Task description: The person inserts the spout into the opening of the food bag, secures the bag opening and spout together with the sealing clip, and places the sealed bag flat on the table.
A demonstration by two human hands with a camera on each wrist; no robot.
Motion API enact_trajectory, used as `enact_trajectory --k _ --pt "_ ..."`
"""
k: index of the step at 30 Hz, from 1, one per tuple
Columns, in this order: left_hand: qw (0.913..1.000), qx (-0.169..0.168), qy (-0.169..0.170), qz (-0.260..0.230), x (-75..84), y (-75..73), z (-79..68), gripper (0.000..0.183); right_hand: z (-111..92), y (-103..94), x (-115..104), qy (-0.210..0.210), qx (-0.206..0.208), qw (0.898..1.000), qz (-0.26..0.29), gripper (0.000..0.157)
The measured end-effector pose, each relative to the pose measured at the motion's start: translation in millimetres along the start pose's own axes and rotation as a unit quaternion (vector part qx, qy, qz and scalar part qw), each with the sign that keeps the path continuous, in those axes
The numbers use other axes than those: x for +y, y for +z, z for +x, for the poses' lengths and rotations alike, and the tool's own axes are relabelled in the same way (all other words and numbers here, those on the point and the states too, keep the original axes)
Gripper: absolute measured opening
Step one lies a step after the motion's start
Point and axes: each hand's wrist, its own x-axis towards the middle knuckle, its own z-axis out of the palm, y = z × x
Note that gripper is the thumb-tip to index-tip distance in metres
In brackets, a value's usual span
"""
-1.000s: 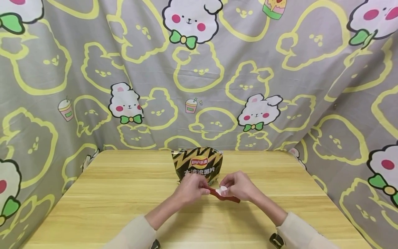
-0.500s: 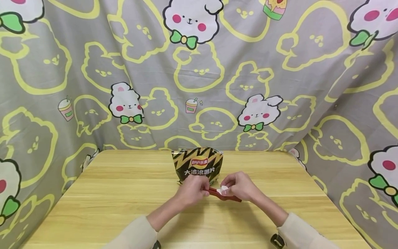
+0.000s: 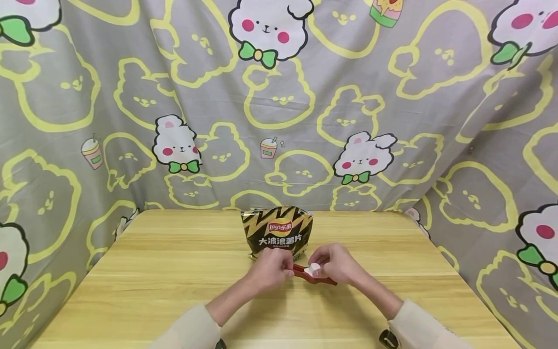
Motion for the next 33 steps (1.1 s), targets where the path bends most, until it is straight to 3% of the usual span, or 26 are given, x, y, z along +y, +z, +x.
enact_trajectory --k 18,33 --pt "0.9994 -0.013 -0.016 0.026 2.5 5.3 -0.7 0.022 -0.2 0.4 0.4 -0.003 0.004 1.000 -0.013 0.020" --pt "0.9970 -0.042 -0.060 0.025 8.6 4.9 -3.6 0.022 -1.7 -2.6 0.9 -0.001 -0.005 1.000 -0.008 0.021"
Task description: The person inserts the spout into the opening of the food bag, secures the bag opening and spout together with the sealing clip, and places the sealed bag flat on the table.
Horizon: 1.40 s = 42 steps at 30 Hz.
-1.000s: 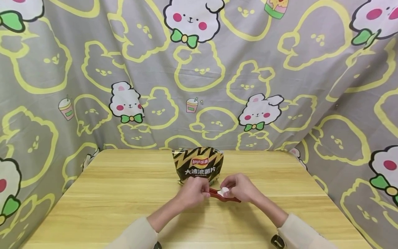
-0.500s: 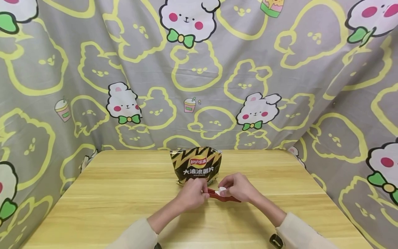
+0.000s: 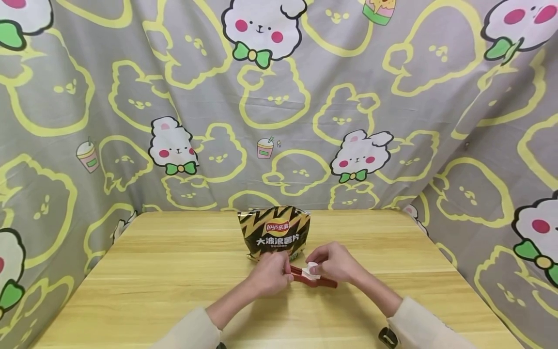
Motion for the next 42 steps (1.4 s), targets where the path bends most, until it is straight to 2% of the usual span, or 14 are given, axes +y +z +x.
enact_trajectory --k 9,14,27,33,38,42 --pt "0.9999 0.005 0.000 0.009 -4.9 2.4 -1.8 0.022 1 -2.8 -4 0.010 0.002 1.000 0.008 0.022" --pt "0.9995 0.015 0.014 0.022 -9.3 3.1 -2.5 0.021 2 -6.1 -4 0.013 0.005 1.000 0.001 0.022" --pt "0.9992 -0.010 0.011 0.037 -12.1 3.3 -5.9 0.023 3 -9.7 -3 0.017 0.012 1.000 -0.010 0.022" --pt "0.9995 -0.017 0.025 0.013 -10.5 -5.0 -2.9 0.012 2 -13.5 -6 0.024 0.013 1.000 -0.016 0.023" --pt "0.9991 -0.023 0.034 -0.005 -4.1 -19.1 2.6 0.033 3 -17.8 -11 0.026 0.017 0.999 -0.018 0.022" --pt "0.9989 -0.026 0.038 -0.013 4.6 -33.4 6.3 0.037 5 -20.9 -15 0.023 0.018 0.999 -0.018 0.022"
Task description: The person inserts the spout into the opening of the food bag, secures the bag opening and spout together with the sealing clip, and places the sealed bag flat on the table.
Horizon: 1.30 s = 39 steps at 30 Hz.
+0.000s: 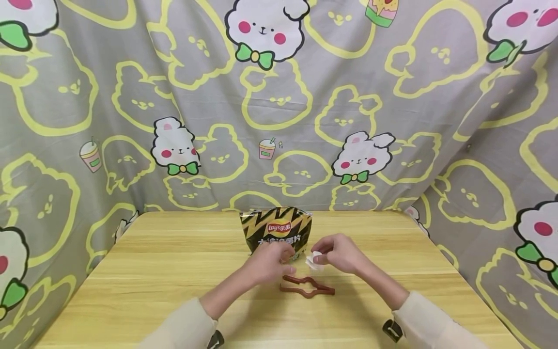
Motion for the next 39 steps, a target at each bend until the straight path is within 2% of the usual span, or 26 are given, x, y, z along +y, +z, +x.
enact_trajectory --k 5,10,16,20,23,27,33,37,39 --pt "0.9998 0.011 0.015 0.005 12.8 -20.8 3.6 0.039 1 -7.2 -3 0.007 0.006 1.000 -0.002 0.019" --pt "0.9987 0.043 0.022 0.013 29.2 -45.3 6.3 0.037 0 -14.2 -7 0.003 0.012 1.000 -0.008 0.019" --pt "0.9937 0.106 0.033 0.015 45.5 -77.3 10.7 0.034 1 -20.2 -10 -0.004 0.017 1.000 -0.017 0.018" --pt "0.9884 0.148 0.026 0.022 48.6 -89.6 15.8 0.031 1 -25.8 -9 -0.006 0.022 0.999 -0.025 0.018" --pt "0.9836 0.173 0.019 0.047 44.3 -89.7 22.2 0.029 2 -29.5 -9 -0.007 0.026 0.999 -0.031 0.019" --pt "0.9792 0.188 0.020 0.074 33.2 -83.0 31.1 0.025 2 -33.4 -9 -0.007 0.027 0.999 -0.033 0.020" --pt "0.9723 0.210 0.046 0.092 22.2 -75.4 38.0 0.016 4 -41.1 -14 -0.005 0.032 0.999 -0.035 0.022" --pt "0.9687 0.219 0.063 0.099 20.6 -74.3 39.5 0.003 7 -48.6 -20 -0.011 0.037 0.998 -0.040 0.023" --pt "0.9682 0.220 0.067 0.099 20.2 -74.2 39.6 0.004 9 -52.4 -24 -0.017 0.037 0.998 -0.041 0.023"
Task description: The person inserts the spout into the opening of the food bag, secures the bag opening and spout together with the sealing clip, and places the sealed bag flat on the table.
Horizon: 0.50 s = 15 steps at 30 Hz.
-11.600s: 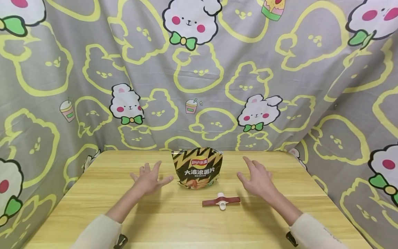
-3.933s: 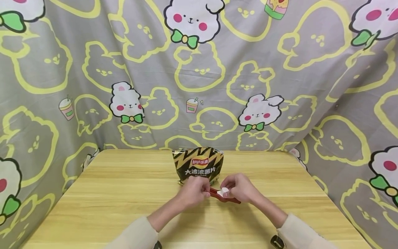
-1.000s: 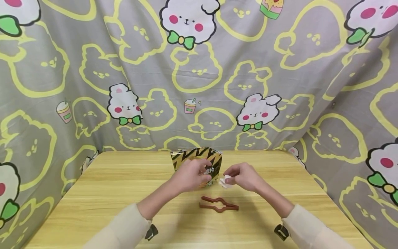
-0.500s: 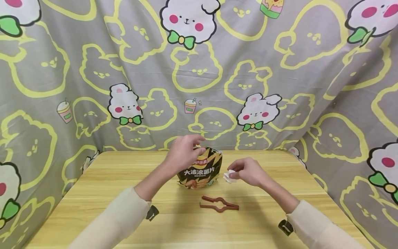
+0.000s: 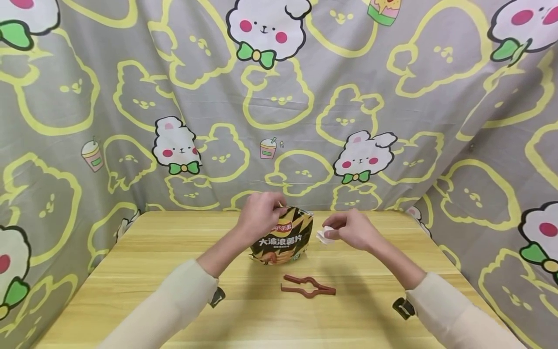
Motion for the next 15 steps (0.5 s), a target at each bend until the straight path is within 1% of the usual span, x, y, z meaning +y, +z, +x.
enact_trajectory --k 9,15 --pt "0.9999 0.007 0.015 -0.002 -1.2 0.8 -0.2 0.025 15 -17.2 -21 -0.020 0.019 1.000 0.006 0.026" --pt "0.9998 0.001 0.019 -0.001 -1.1 0.8 0.9 0.030 25 -22.3 -34 -0.023 0.032 0.999 0.011 0.027"
